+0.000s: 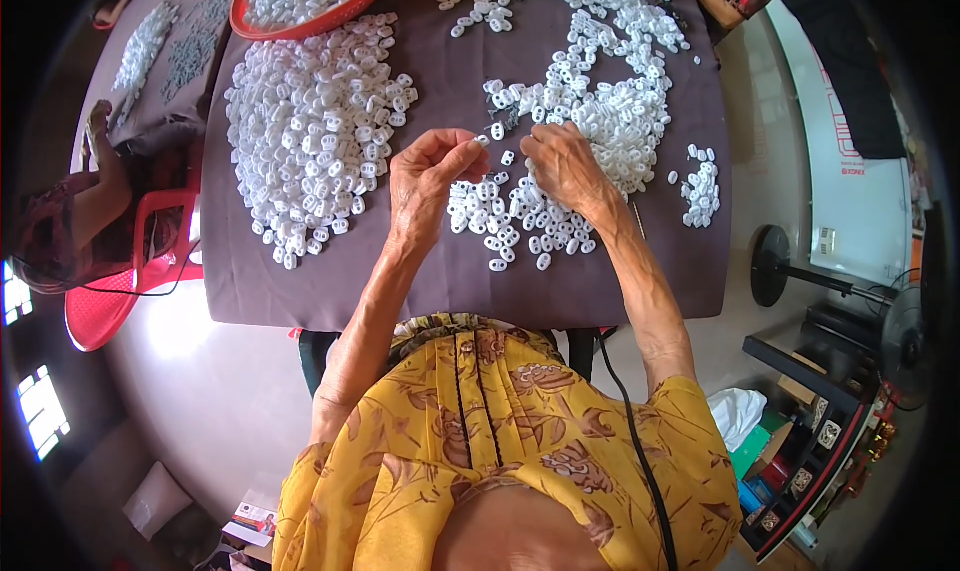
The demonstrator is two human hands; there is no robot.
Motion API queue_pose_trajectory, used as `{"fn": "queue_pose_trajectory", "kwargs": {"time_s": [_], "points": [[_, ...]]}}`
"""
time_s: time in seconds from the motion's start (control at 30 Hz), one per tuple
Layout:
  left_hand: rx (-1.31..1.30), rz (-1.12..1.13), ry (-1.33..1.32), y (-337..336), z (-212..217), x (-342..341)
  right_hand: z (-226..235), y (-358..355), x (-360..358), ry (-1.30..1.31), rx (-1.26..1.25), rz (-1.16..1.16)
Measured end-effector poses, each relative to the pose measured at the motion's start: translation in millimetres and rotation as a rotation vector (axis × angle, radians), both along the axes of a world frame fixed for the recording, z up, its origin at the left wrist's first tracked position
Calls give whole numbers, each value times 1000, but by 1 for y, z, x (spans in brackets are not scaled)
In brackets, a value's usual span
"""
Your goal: The person assembles plastic cord locks by joining small plastic components together by hand.
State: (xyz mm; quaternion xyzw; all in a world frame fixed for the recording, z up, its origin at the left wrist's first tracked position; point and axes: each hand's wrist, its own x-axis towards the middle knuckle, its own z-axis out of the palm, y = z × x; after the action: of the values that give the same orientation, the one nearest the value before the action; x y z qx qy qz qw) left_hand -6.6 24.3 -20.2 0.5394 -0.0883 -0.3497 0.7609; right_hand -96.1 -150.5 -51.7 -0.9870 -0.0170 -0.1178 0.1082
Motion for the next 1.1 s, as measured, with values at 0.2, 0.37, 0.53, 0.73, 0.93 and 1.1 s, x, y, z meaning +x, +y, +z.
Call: {"fn": "queue_pose_trajectory", "kwargs": {"time_s": [0.2,0.37,0.53,0.73,0.93,1.1], "points": [[-29,-8,11,3,-3,0,-4,-8,9,16,-24,10],[-60,-16,86,1,-2,-1,25,4,7,123,784,-242],[-69,-74,87,-3,-4,-3,20,-2,0,88,1353,-196],[-96,-130,108,-10,-2,-9,30,7,-4,10,1621,-177],[-74,-137,106,-14,-4,-8,27,6,-8,-31,1550,-141],[-50,-85,165,-15,-6,-9,39,10,-10,-31,1466,-192]]}}
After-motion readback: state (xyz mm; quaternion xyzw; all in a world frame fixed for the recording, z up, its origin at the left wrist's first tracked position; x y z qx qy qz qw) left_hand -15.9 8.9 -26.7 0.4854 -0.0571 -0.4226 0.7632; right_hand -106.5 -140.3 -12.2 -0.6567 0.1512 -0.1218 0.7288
